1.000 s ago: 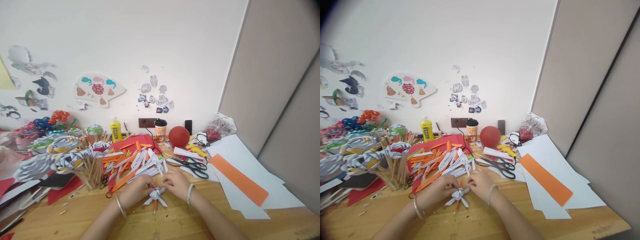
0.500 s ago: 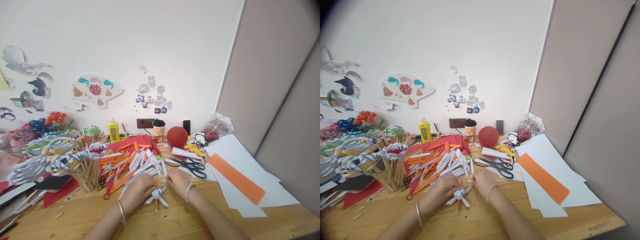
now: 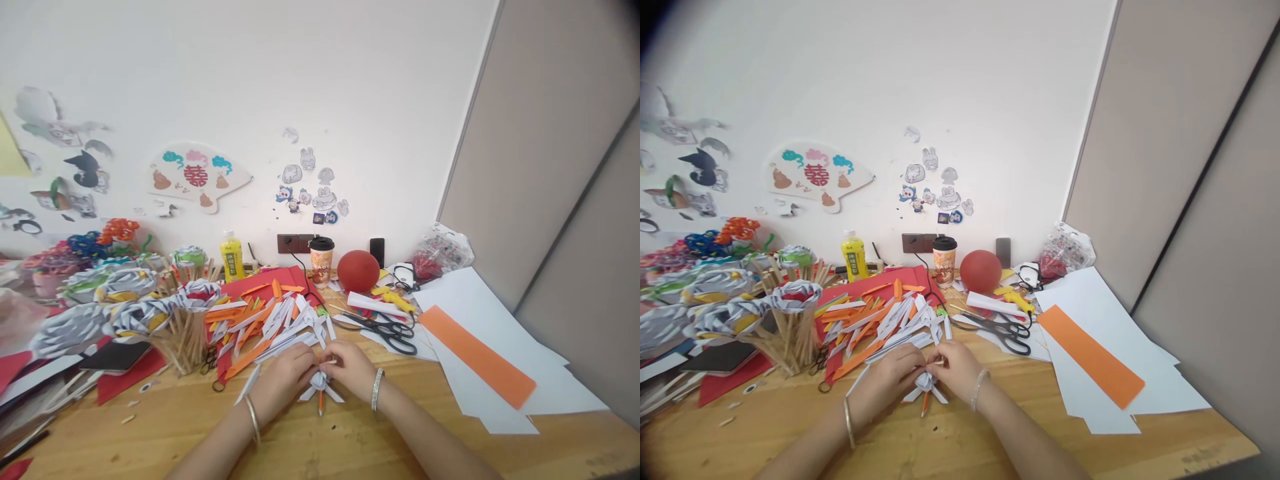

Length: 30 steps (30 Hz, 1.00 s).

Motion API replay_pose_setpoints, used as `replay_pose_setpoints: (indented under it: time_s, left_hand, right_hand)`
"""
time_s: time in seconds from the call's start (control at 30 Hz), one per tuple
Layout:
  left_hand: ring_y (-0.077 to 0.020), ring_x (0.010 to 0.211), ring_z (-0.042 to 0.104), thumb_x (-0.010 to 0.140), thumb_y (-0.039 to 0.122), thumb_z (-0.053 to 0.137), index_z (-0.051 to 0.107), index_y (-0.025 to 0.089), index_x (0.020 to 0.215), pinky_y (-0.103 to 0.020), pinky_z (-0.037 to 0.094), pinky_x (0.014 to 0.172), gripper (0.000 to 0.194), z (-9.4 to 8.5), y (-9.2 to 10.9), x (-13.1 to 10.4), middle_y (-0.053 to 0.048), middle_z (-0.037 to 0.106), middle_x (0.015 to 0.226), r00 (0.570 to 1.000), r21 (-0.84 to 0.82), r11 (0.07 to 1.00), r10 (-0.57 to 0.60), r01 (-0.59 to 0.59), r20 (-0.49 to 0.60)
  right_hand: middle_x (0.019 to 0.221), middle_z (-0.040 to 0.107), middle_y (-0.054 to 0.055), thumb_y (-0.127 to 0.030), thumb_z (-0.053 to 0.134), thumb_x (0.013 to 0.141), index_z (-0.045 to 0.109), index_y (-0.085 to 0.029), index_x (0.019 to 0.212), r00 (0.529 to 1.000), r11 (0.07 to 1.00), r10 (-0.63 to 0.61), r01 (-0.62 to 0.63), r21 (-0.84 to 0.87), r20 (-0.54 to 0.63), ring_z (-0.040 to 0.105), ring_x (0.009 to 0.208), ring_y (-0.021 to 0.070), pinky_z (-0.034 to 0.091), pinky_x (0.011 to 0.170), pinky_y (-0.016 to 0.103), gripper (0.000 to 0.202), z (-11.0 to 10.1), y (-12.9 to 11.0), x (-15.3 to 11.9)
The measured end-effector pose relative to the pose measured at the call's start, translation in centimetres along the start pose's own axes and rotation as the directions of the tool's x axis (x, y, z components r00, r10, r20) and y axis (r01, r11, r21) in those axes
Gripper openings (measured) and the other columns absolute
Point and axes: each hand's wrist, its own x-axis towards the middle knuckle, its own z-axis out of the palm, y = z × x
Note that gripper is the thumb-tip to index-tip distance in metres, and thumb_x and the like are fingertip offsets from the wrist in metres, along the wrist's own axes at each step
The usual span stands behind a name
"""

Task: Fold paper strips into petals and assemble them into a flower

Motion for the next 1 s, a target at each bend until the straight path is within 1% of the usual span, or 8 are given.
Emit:
replay_pose_setpoints:
  time_s: [0.2,0.3,0.4,0.53,0.67,0.73,0.87,1.0]
  left_hand:
    - [-0.016,0.078,0.056,0.091,0.022,0.042,0.061,0.017,0.089,-0.026,0.047,0.069,0.02,0.4,-0.6,-0.1,-0.005,0.061,0.08,0.999,0.04,0.998,0.048,-0.047,-0.019]
    - [-0.0161,0.078,0.056,0.091,0.023,0.042,0.061,0.017,0.09,-0.026,0.047,0.069,0.02,0.4,-0.9,-0.2,-0.006,0.061,0.082,0.997,0.052,0.996,0.068,-0.067,-0.024]
    - [-0.016,0.079,0.056,0.091,0.022,0.042,0.06,0.018,0.092,-0.027,0.047,0.071,0.019,0.3,-0.8,-0.3,-0.005,0.061,0.083,0.999,0.073,0.997,0.037,-0.036,-0.016]
    - [-0.0174,0.082,0.055,0.089,0.017,0.044,0.057,0.019,0.1,-0.029,0.048,0.071,0.017,-0.2,-0.1,-0.6,-0.005,0.059,0.089,1.0,0.099,0.995,-0.008,0.008,-0.001]
    - [-0.0179,0.083,0.054,0.085,0.009,0.043,0.054,0.019,0.104,-0.029,0.047,0.071,0.025,-0.6,0.3,-0.6,-0.006,0.058,0.092,0.998,0.121,0.992,0.025,-0.031,0.049]
    - [-0.0181,0.083,0.054,0.084,0.009,0.043,0.056,0.018,0.098,-0.029,0.047,0.07,0.021,-0.6,0.2,-0.5,-0.007,0.058,0.092,0.996,0.162,0.986,0.027,-0.04,0.085]
    - [-0.0197,0.082,0.053,0.086,0.01,0.041,0.057,0.017,0.094,-0.032,0.047,0.07,0.019,-0.4,-0.3,-0.3,-0.008,0.058,0.09,0.987,0.25,0.964,0.048,-0.086,0.152]
    - [-0.0194,0.081,0.053,0.086,0.01,0.04,0.055,0.017,0.1,-0.031,0.048,0.07,0.022,-0.5,-0.3,-0.2,-0.008,0.059,0.091,0.981,0.259,0.96,0.061,-0.108,0.184]
  right_hand:
    - [0.072,0.062,0.0,-0.01,0.061,0.073,0.065,-0.017,0.071,0.996,0.999,-0.011,0.007,-0.039,-0.09,0.056,0.076,0.0144,0.039,0.07,0.023,0.009,0.7,0.2,0.2]
    - [0.072,0.062,0.001,-0.011,0.06,0.074,0.065,-0.017,0.069,0.989,0.999,0.041,-0.042,-0.006,-0.141,0.055,0.076,0.0146,0.039,0.069,0.023,0.009,1.2,0.2,0.2]
    - [0.07,0.061,0.001,-0.013,0.059,0.074,0.065,-0.016,0.068,0.982,0.99,0.123,-0.111,0.09,-0.142,0.055,0.071,0.014,0.04,0.065,0.023,0.009,1.6,0.4,0.2]
    - [0.061,0.059,-0.001,-0.021,0.055,0.077,0.064,-0.015,0.068,0.979,0.941,0.195,-0.168,0.293,-0.064,0.053,0.061,0.0125,0.04,0.059,0.022,0.014,1.5,0.8,0.4]
    - [0.054,0.054,-0.003,-0.029,0.052,0.08,0.06,-0.015,0.061,0.986,0.91,0.166,-0.164,0.381,0.026,0.051,0.056,0.0112,0.04,0.057,0.022,0.025,0.8,0.6,0.4]
    - [0.054,0.054,-0.003,-0.03,0.054,0.079,0.06,-0.015,0.066,0.981,0.885,0.187,-0.193,0.423,0.056,0.05,0.052,0.0102,0.038,0.054,0.021,0.021,0.7,0.4,0.3]
    - [0.049,0.052,-0.006,-0.031,0.055,0.076,0.056,-0.015,0.082,0.944,0.771,0.288,-0.327,0.546,0.16,0.041,0.039,0.0078,0.031,0.042,0.019,0.017,1.2,0.6,0.4]
    - [0.044,0.05,-0.008,-0.039,0.052,0.075,0.049,-0.016,0.087,0.955,0.741,0.252,-0.294,0.604,0.156,0.037,0.036,0.0074,0.028,0.041,0.019,0.026,2.0,1.1,0.4]
